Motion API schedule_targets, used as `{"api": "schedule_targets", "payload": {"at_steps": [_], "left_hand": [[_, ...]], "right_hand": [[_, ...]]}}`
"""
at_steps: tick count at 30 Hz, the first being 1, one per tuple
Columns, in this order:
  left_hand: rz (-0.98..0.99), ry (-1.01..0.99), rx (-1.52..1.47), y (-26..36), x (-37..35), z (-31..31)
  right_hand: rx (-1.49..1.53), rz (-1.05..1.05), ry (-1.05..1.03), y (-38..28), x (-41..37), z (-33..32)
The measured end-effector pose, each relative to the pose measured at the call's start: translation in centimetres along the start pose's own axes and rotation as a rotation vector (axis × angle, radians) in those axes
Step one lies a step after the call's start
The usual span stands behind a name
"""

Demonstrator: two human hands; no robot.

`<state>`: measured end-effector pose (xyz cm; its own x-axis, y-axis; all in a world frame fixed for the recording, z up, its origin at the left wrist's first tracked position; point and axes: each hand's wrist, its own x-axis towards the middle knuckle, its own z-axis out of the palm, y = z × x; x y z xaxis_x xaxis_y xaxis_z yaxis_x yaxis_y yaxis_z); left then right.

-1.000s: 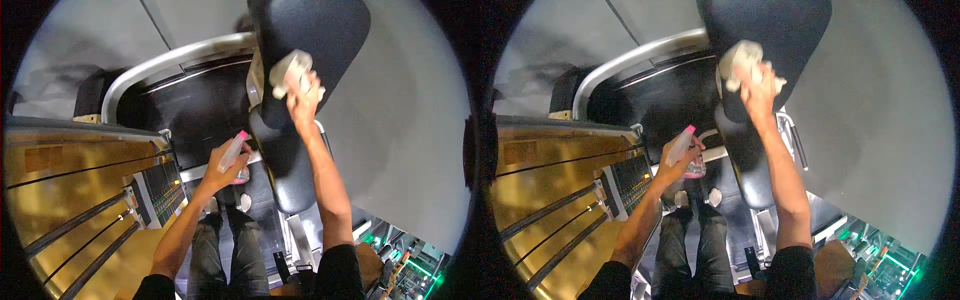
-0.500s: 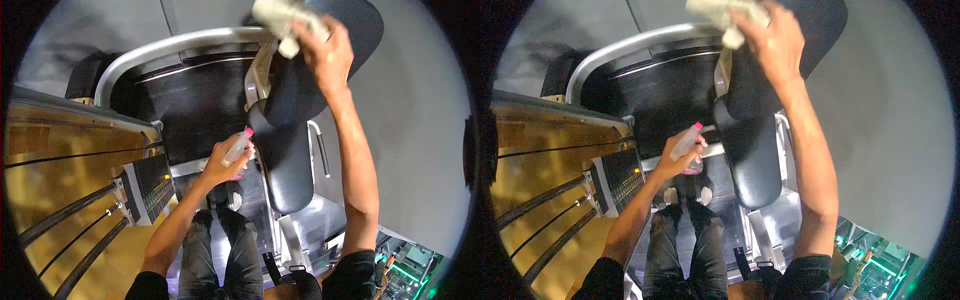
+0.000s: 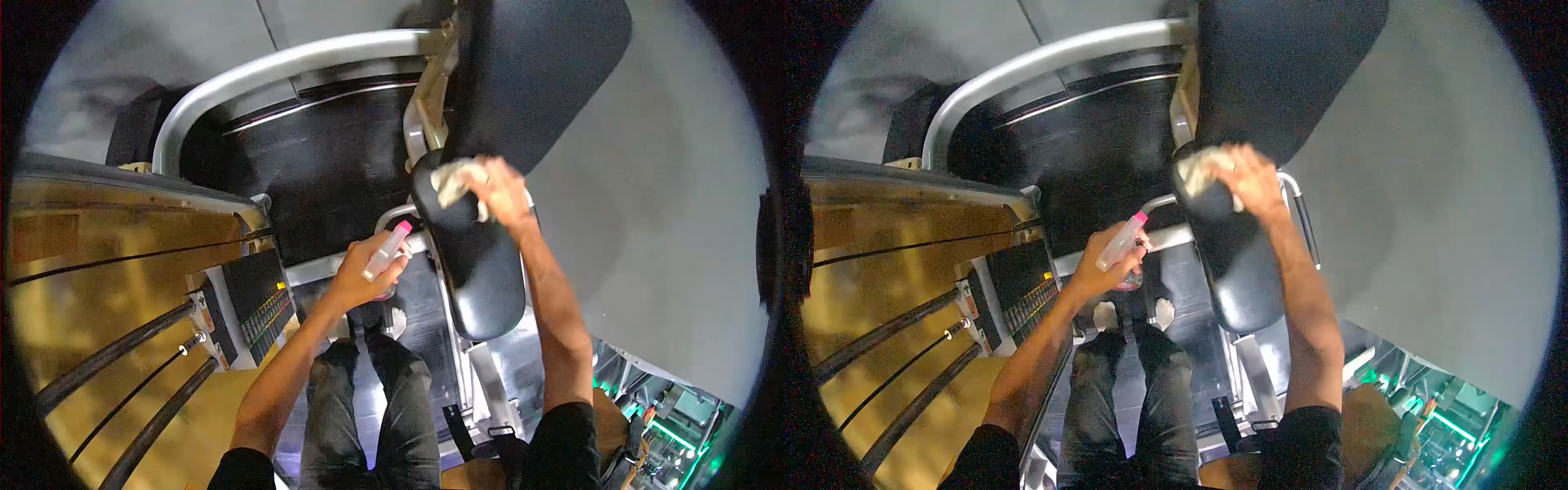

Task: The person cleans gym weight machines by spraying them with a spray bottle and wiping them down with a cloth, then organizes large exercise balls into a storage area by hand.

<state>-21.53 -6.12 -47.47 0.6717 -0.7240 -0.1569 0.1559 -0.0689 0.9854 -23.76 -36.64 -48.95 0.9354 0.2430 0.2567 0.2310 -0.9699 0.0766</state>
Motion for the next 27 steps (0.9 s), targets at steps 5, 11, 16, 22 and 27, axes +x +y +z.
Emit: {"api": "schedule_targets", "payload": {"at_steps": [5,11,16,22,27], "left_hand": [[-0.118,-0.004,-0.091,-0.3,-0.2,0.9],[-0.173,-0.017,-0.023,-2.5,0.5,3.4],[-0.097,-0.180,0.263,-7.0,0.8,6.3],[-0.250,-0.273,0.354,-8.1,0.9,11.7],[-0.348,-0.362,0.376,-8.5,1.7,15.8]], "right_hand": [[-0.078,0.383,0.609,3.1,7.0,-7.0],[0.225,0.717,0.409,-0.6,0.9,-2.1],[0.391,1.378,0.617,-7.6,-16.0,1.6],[0.661,1.938,1.002,-19.2,-32.1,0.2],[0.810,2.023,1.064,-26.7,-34.9,-0.9]]}}
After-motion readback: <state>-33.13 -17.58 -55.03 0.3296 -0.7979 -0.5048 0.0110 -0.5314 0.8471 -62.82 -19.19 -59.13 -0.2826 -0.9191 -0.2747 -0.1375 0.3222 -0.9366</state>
